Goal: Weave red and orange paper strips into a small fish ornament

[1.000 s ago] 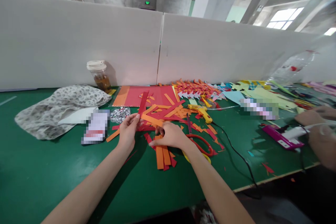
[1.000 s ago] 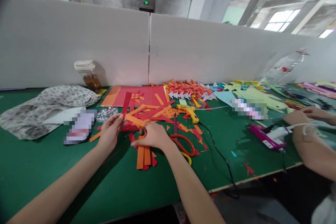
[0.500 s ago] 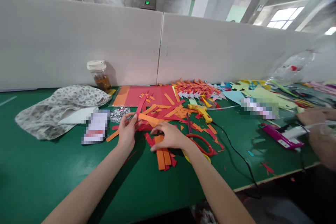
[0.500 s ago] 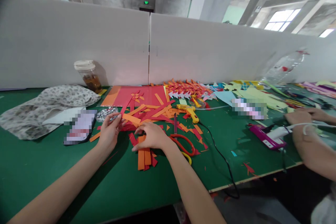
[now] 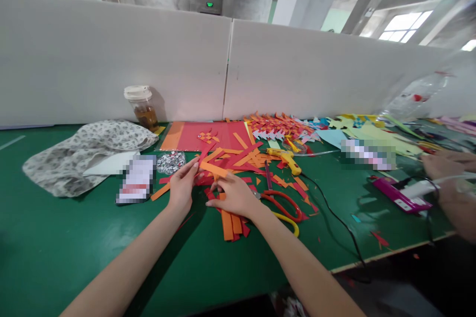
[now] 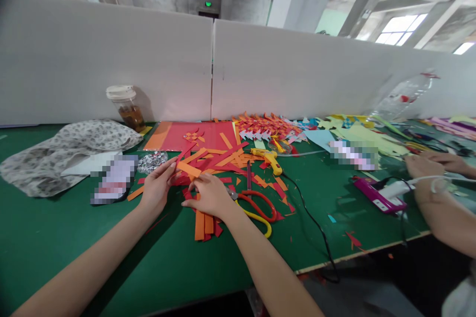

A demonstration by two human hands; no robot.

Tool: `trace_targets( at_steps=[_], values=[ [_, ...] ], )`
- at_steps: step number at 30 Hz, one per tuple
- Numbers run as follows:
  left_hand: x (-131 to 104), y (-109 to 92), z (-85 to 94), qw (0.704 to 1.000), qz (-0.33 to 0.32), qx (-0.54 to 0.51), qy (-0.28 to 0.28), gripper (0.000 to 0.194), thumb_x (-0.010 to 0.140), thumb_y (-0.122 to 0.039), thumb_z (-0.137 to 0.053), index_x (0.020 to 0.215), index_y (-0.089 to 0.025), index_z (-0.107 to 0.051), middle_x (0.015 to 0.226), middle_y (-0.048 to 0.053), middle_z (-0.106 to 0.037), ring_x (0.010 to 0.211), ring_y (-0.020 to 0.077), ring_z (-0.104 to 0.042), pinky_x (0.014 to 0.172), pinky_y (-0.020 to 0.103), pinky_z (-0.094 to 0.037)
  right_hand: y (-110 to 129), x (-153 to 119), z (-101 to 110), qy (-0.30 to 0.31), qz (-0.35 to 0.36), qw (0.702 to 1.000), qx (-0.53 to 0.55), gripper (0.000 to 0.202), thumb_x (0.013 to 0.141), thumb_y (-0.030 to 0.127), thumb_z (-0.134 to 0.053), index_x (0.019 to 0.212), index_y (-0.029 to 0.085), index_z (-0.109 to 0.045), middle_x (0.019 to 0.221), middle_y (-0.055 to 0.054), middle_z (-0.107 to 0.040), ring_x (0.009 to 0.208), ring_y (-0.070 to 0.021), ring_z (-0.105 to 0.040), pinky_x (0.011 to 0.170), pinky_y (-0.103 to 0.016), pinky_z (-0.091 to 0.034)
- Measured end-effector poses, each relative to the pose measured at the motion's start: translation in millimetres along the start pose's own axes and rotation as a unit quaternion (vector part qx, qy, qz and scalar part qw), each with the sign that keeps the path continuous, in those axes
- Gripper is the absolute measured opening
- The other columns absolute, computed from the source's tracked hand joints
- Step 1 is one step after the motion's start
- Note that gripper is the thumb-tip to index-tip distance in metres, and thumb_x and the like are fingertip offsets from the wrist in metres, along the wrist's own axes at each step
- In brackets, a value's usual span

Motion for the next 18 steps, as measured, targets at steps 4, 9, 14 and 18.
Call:
trace_targets(
  at_steps=[4,9,14,18],
  values=[
    [-1.6,-0.8,-0.8,1.0,0.002,0.008,-0.003,0.039,0.061,-0.028,-0.076,0.097,-0.015,-0.07,0.09,0.005,-0.071,0.071,0.011,-0.063,0.068,0.022,-0.05,0.1,1.3,-4.0,0.004,-0.005,1.0,0.012,0.024,0.072,0.042,-0.069,0.078,0.02,-0.064,0.075,-0.002,-0.06,0.08,-0.0172,-0.053,0.072,-0.029,-0.038],
    [-2.9,-3.3,-2.1,1.0,0.0,-0.003,0.005,0.038,0.064,-0.028,-0.073,0.1,-0.015,-0.068,0.09,0.006,-0.07,0.079,0.0136,-0.065,0.067,0.022,-0.05,2.1,2.3,6.9,-0.085,0.003,0.991,0.106,0.021,0.08,0.042,-0.06,0.082,0.022,-0.068,0.083,-0.003,-0.061,0.085,-0.0161,-0.055,0.075,-0.027,-0.04],
    [1.6,-2.4,3.4,0.999,-0.007,-0.045,-0.027,0.043,0.069,-0.021,-0.069,0.111,-0.018,-0.062,0.092,0.005,-0.068,0.082,0.0141,-0.066,0.067,0.022,-0.051,-7.6,-0.5,27.3,-0.244,-0.044,0.938,0.241,0.024,0.082,0.041,-0.057,0.091,0.023,-0.07,0.079,-0.002,-0.06,0.068,-0.012,-0.054,0.063,-0.024,-0.043],
    [0.6,-1.6,2.7,0.999,-0.009,-0.032,-0.029,0.055,0.069,-0.017,-0.068,0.122,-0.021,-0.054,0.105,0.007,-0.064,0.079,0.0118,-0.065,0.066,0.02,-0.051,-22.6,-4.9,35.4,-0.355,-0.112,0.872,0.32,0.026,0.08,0.043,-0.058,0.089,0.021,-0.069,0.084,-0.004,-0.065,0.073,-0.0141,-0.058,0.063,-0.025,-0.046]
  ],
)
Point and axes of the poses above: each hand's wrist, its own x-axis towards the middle knuckle, its own z-axis out of the back of the hand, y = z × x, the point moved 4 cm from there along x, towards the middle knuckle
